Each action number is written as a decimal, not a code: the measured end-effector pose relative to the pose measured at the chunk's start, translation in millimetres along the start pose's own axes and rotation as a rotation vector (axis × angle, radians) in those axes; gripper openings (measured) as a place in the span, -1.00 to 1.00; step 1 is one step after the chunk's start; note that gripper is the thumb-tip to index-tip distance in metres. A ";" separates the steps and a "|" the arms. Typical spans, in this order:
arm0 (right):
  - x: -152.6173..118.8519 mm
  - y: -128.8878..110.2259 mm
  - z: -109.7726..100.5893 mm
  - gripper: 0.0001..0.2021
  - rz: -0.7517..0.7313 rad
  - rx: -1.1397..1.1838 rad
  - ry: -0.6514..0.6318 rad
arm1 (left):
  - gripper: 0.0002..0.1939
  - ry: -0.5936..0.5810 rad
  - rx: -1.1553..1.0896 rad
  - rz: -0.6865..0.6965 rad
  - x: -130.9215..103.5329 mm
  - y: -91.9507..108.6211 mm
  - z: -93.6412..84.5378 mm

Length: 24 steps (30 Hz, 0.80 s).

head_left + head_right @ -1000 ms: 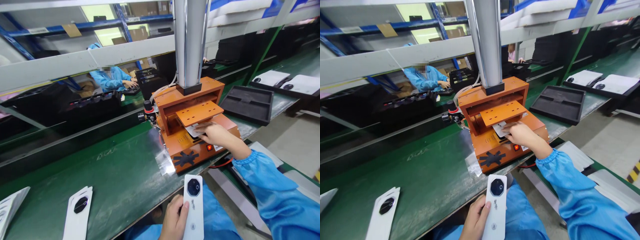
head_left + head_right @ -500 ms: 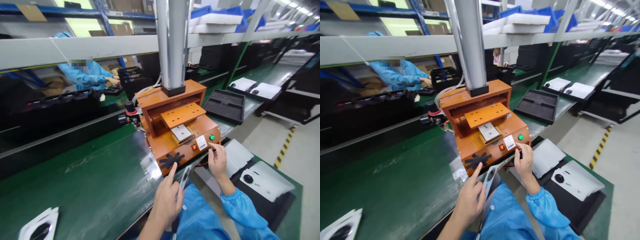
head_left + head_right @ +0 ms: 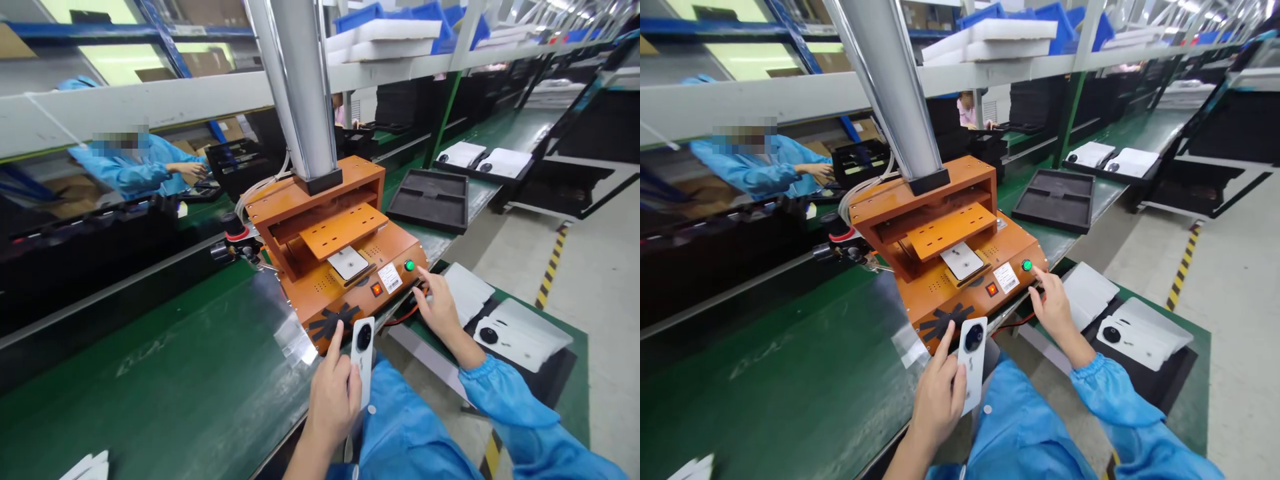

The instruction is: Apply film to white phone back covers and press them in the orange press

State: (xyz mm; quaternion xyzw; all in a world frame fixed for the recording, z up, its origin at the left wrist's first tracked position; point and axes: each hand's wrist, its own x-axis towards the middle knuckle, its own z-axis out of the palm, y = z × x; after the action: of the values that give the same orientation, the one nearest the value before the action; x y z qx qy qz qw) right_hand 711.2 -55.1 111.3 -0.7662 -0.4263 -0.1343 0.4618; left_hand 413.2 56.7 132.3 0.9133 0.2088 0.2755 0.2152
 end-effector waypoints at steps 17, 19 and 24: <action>-112.6 90.8 -140.6 -0.44 0.795 -0.194 -0.063 | -0.70 0.032 -0.087 0.146 -56.7 -36.0 -10.2; -106.1 115.5 -170.3 -0.48 0.820 -0.343 -0.066 | -0.77 0.126 -0.035 0.068 -67.0 -55.4 -23.1; -94.0 111.0 -171.6 -0.35 0.663 -0.530 -0.153 | -0.82 0.173 0.020 -0.014 -89.5 -57.0 -31.7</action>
State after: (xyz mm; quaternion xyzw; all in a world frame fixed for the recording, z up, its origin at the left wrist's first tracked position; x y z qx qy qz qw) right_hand 773.3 -269.3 81.4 -0.9616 -0.1409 -0.0264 0.2342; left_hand 311.4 67.5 90.3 0.8868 0.2358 0.3495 0.1890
